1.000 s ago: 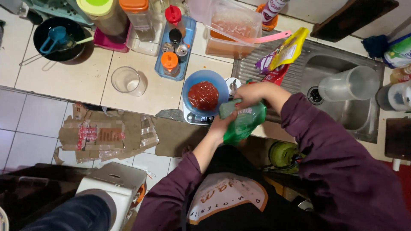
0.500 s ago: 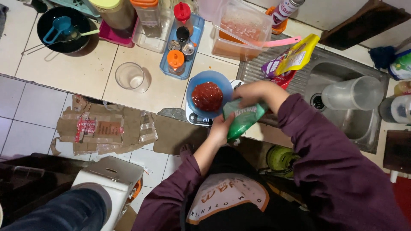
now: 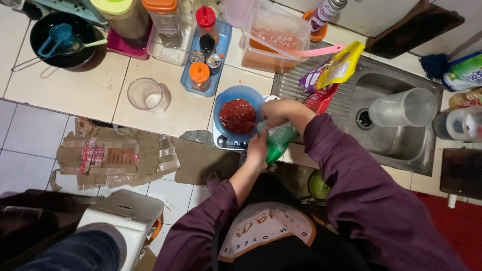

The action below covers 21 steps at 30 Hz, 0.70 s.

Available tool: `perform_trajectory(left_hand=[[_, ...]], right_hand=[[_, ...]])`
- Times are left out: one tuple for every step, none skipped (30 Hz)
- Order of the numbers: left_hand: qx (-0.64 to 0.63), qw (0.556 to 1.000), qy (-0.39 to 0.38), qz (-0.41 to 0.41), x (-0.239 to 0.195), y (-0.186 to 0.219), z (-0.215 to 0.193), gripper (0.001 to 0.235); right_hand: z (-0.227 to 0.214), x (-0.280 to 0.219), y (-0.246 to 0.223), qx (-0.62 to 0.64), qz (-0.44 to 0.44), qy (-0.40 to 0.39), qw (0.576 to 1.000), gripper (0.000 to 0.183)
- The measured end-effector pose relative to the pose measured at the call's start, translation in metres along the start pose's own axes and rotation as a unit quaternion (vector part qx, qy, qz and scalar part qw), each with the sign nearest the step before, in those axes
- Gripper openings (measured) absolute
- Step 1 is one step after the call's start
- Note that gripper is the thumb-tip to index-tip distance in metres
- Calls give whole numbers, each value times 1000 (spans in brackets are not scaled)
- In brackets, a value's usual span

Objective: The person places several sauce packets on the counter, then uses a digital scale with a blue bowl to measure and squeeze red sauce from two different pouches. After measuring, the person rinses the green pouch under running water at the sink and returns it to the counter.

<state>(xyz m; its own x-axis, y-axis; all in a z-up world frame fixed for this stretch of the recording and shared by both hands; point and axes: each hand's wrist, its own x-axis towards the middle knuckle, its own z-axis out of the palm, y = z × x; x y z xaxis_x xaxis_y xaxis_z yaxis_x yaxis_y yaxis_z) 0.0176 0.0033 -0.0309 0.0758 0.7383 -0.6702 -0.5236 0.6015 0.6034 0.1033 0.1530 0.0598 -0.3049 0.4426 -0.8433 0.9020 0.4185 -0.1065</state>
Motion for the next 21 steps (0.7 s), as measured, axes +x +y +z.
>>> perform_trajectory(left_hand=[[-14,1000,18,-4,9,-10,-2,38],[-14,1000,16,-5,12,-9,-1,38],[-33,999,34,-25,14,-8,1,42],[-53,996,52,-44,17,-6,2,46],[-53,996,51,-44,7,7,5,46],[-49,996,49,-54,-1,20,8,45],[-45,996,47,-64,-10,34,12,45],[-45,996,45,-63,-11,37,12,45],[-46,995,39,-77,-11,40,12,47],[-47,994,34,-91,-12,43,12,50],[-47,994,33,-90,-18,50,16,50],[-88,992,36,-87,-25,57,20,44],[-130,987,39,-85,-31,65,23,38],[-129,987,38,-83,-33,67,22,38],[-131,988,19,-80,-35,69,20,35],[-134,988,2,-76,-37,72,17,32],[-134,988,3,-74,-44,78,19,32],[-129,989,-10,-69,-53,85,19,30],[-124,990,-22,-64,-61,91,19,29],[-122,990,-22,-61,-65,89,15,29],[-100,993,-40,-47,-69,87,12,30]], right_hand=[[4,6,-1,-5,8,12,1000,45],[5,3,-5,-4,10,12,1000,45],[6,1,-10,0,24,35,999,43],[6,-1,-15,3,37,59,998,41],[1,-13,-25,2,38,59,998,41],[-5,-25,-34,1,57,69,996,42],[-10,-38,-44,0,76,78,994,42],[-10,-38,-47,0,78,80,994,42],[-9,-38,-49,-16,88,96,991,41],[-7,-38,-52,-33,96,112,989,41],[-5,-35,-52,-33,98,113,988,41],[-2,-31,-52,-41,100,126,986,40],[1,-28,-52,-50,102,138,984,39],[2,-27,-50,-50,103,140,984,39],[3,-27,-49,-41,112,147,982,41],[3,-25,-50,-33,120,153,980,43],[0,-40,-53,-34,118,155,980,43],[-2,-54,-58,-27,109,173,979,43],[-4,-68,-62,-19,99,190,977,44],[-4,-79,-61,-18,98,194,976,44],[-3,-90,-60,22,65,197,978,45]])
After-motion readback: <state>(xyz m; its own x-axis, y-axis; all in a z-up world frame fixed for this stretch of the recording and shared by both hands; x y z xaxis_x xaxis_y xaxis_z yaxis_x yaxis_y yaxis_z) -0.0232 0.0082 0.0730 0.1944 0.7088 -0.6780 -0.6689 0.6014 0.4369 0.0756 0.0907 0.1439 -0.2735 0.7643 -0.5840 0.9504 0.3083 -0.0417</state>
